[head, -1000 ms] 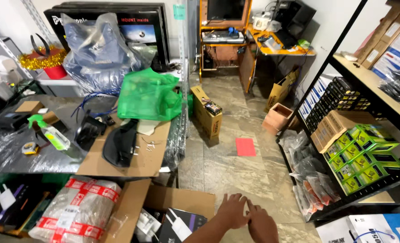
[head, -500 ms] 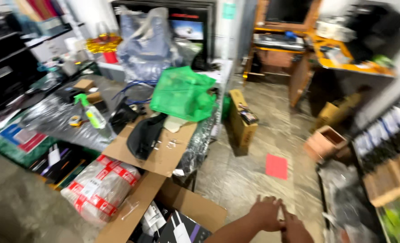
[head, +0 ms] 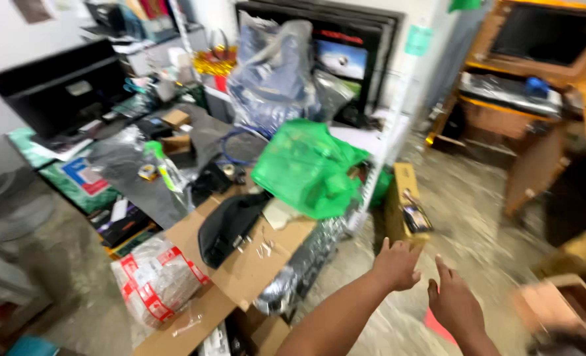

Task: The person walks through a cluttered electronics shop, places a green bag and small items on a work desk, and arranges hand tools on the desk. They then move to a metal shelving unit and arrange boxed and plastic-wrapped electronic products, stacking and aligning the packages neatly on the shelf.

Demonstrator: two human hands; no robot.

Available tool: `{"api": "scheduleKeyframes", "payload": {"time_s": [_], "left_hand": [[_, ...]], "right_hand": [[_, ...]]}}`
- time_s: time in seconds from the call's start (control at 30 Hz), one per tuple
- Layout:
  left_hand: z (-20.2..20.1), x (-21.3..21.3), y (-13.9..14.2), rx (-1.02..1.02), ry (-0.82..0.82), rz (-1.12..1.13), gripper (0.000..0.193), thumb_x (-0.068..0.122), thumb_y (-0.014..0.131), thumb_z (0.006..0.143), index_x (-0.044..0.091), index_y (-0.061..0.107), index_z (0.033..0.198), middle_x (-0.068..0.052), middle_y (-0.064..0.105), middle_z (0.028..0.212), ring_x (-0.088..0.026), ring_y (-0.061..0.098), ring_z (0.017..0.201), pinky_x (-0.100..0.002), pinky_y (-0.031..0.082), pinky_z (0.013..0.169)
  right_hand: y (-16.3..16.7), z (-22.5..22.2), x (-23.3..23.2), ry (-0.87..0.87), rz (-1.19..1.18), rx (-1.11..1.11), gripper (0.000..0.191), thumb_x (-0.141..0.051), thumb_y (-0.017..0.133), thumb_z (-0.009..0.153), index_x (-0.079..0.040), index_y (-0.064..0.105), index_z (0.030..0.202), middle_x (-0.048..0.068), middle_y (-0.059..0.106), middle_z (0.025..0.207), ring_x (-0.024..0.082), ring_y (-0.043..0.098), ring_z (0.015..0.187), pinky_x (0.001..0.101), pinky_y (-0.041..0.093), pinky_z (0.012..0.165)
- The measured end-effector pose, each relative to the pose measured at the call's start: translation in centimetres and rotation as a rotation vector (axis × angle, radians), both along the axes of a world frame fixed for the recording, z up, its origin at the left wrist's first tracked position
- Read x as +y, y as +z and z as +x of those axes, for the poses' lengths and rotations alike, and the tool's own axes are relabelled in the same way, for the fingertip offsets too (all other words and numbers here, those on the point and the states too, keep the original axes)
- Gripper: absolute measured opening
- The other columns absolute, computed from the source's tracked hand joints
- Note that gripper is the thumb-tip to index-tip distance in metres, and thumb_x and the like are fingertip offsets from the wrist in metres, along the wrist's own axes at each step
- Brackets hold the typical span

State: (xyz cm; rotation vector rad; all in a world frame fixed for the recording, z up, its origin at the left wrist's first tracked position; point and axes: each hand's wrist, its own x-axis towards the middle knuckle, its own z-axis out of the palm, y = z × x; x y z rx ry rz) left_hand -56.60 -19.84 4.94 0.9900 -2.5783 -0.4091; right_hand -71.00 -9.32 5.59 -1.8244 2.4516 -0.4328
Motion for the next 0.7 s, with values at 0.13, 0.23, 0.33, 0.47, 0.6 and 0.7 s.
{"api": "scheduleKeyframes", "payload": {"time_s": [0.13, 0.23, 0.33, 0.47, 0.6, 0.7], "left_hand": [[3.0, -7.0, -1.0, 0.041, 0.148, -0.052, 0.076, 0.035, 0.072, 0.084, 0.005, 0.048, 0.149, -0.024, 0.049, 0.149, -0.040, 0.046, 0.139, -0.065, 0.029, 0.115], [5.3, -11.5, -2.9, 0.017, 0.228, -0.011, 0.071, 0.027, 0.070, 0.084, 0.009, 0.050, 0.150, -0.023, 0.050, 0.150, -0.040, 0.047, 0.139, -0.064, 0.030, 0.116], [5.6, -15.2, -4.4, -0.012, 0.337, 0.138, 0.066, 0.021, 0.067, 0.085, 0.014, 0.051, 0.149, -0.023, 0.047, 0.151, -0.039, 0.046, 0.139, -0.065, 0.027, 0.119], [4.2, -21.0, -4.5, -0.129, 0.481, 0.146, 0.076, 0.026, 0.070, 0.087, 0.011, 0.039, 0.154, -0.024, 0.032, 0.161, -0.040, 0.032, 0.149, -0.061, 0.021, 0.123], [2.4, -26.9, -2.4, -0.421, 0.607, -0.077, 0.090, 0.017, 0.071, 0.082, 0.013, 0.027, 0.161, -0.023, 0.003, 0.170, -0.039, 0.013, 0.154, -0.063, 0.014, 0.119], [2.2, -30.2, -0.8, -0.592, 0.697, -0.273, 0.088, 0.016, 0.068, 0.085, 0.020, 0.026, 0.162, -0.021, 0.001, 0.169, -0.039, 0.011, 0.155, -0.068, 0.013, 0.119]], "right_hand": [[1.5, 1.3, -9.7, 0.094, -0.015, -0.094, 0.060, -0.028, 0.056, 0.096, -0.015, 0.042, 0.153, 0.020, 0.063, 0.129, 0.042, 0.064, 0.114, 0.0523, 0.054, 0.093], [0.6, 1.7, -16.2, 0.224, -0.028, -0.171, 0.065, -0.020, 0.058, 0.091, -0.012, 0.041, 0.153, 0.021, 0.063, 0.130, 0.043, 0.064, 0.115, 0.0513, 0.054, 0.094], [-1.2, 0.3, -21.4, 0.461, -0.179, -0.235, 0.068, -0.012, 0.062, 0.084, -0.005, 0.043, 0.149, 0.025, 0.060, 0.131, 0.044, 0.059, 0.120, 0.0487, 0.048, 0.103], [-2.8, -1.9, -28.2, 0.572, -0.140, -0.273, 0.064, -0.014, 0.063, 0.084, -0.008, 0.045, 0.146, 0.022, 0.055, 0.138, 0.041, 0.055, 0.126, 0.0451, 0.047, 0.107], [-2.5, -4.1, -34.4, 0.576, -0.002, -0.308, 0.061, -0.015, 0.062, 0.089, -0.011, 0.044, 0.147, 0.018, 0.050, 0.144, 0.042, 0.053, 0.128, 0.0461, 0.046, 0.105], [-2.4, -5.0, -38.6, 0.562, 0.090, -0.330, 0.060, -0.018, 0.061, 0.091, -0.013, 0.043, 0.148, 0.016, 0.049, 0.147, 0.041, 0.055, 0.127, 0.0453, 0.048, 0.104]]}}
